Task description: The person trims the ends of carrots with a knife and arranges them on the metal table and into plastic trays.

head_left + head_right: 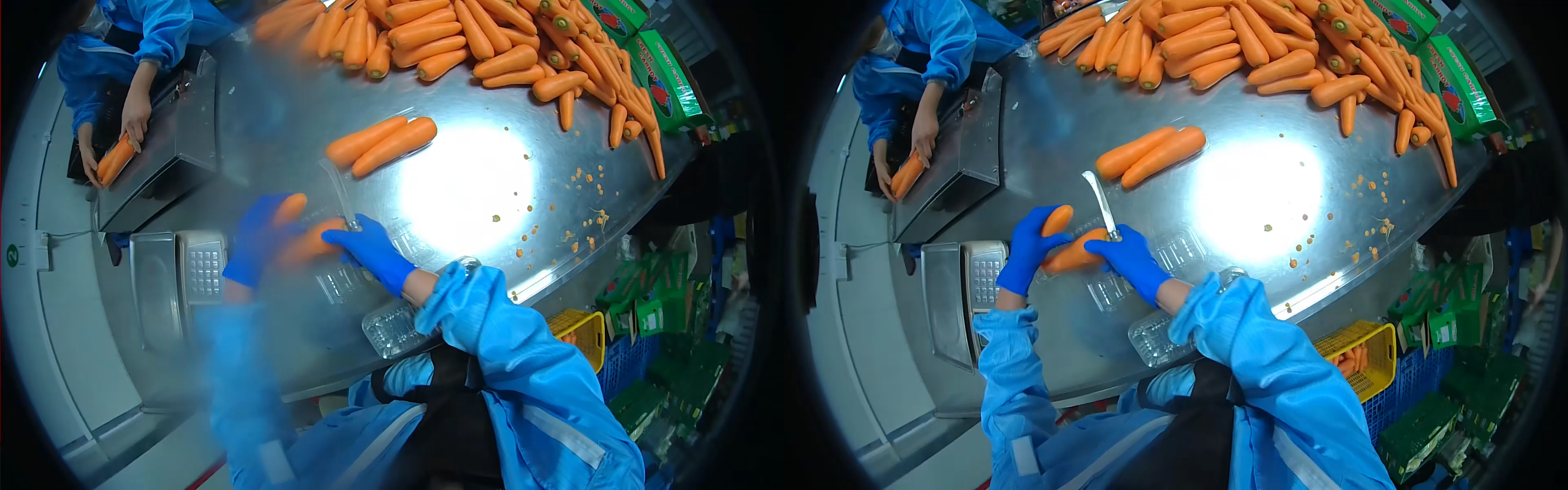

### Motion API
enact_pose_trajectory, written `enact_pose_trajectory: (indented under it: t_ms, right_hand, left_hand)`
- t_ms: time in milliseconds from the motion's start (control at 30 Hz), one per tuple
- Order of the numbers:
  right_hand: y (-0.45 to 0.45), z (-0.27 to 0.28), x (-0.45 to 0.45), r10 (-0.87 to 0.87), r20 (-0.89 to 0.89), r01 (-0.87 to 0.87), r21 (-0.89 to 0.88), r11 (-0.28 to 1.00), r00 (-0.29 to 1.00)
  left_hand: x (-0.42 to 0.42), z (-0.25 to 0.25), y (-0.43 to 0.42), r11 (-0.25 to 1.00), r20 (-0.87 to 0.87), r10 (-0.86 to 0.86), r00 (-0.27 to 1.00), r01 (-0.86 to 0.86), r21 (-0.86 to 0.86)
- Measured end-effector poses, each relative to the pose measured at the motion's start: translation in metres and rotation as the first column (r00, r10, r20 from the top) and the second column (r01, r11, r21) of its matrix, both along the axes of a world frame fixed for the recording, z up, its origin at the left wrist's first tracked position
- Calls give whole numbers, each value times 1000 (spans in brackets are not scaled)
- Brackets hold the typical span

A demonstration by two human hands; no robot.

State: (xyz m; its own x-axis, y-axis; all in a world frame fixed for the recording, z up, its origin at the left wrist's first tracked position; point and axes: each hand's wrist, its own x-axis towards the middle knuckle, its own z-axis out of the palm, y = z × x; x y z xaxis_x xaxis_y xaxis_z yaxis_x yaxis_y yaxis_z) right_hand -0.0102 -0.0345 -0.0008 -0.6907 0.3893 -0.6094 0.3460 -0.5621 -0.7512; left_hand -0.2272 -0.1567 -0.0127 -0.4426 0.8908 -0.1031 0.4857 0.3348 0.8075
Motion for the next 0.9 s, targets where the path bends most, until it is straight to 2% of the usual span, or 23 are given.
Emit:
enact_pose_trajectory:
  t_ms: [67, 100, 133, 200, 300, 333, 400, 500, 633, 767, 833, 867, 900]
  right_hand:
    - [-8, -41, -11, -83, -85, 98, 186, 978, 993]
    - [-10, -46, -16, -117, -134, 150, 275, 950, 984]
    - [-9, -50, -13, -129, -151, 169, 287, 943, 980]
    - [2, -53, 13, -149, -171, 197, 307, 931, 974]
    - [24, -15, 56, -138, -37, 143, 162, 976, 990]
    - [29, -10, 70, -143, -39, 148, 169, 974, 989]
    - [28, -5, 96, -148, -39, 152, 178, 972, 988]
    - [22, 6, 121, -143, -12, 143, 156, 977, 990]
    - [8, -7, 128, -125, -27, 127, 165, 978, 992]
    - [3, -11, 113, -49, -101, 71, 228, 971, 994]
    - [-1, -10, 104, -54, -140, 85, 227, 970, 989]
    - [-4, -3, 108, -99, -271, 158, 204, 966, 957]
    - [-9, -16, 108, -114, -317, 187, 207, 960, 941]
  left_hand:
    - [-4, -11, 2, 994, -109, -103, 989, 97, -56]
    - [-4, -22, 4, 984, -264, -168, 950, 144, -106]
    - [-4, -30, 3, 969, -408, -235, 882, 183, -164]
    - [-4, -46, -1, 971, -392, -230, 891, 184, -152]
    - [7, -44, -11, 979, -369, -204, 907, 194, -63]
    - [11, -37, -13, 980, -363, -193, 912, 199, -21]
    - [19, -15, -19, 961, -462, -260, 848, 272, -42]
    - [35, 8, -26, 954, -596, -260, 760, 298, -36]
    - [45, 4, -36, 963, -635, -205, 745, 269, 5]
    - [62, -10, -31, 979, -656, -115, 746, 197, 52]
    - [56, -50, -38, 987, -661, -104, 743, 160, 25]
    - [53, -68, -38, 987, -662, -46, 748, 138, 87]
    - [52, -74, -35, 993, -667, -46, 744, 108, 53]
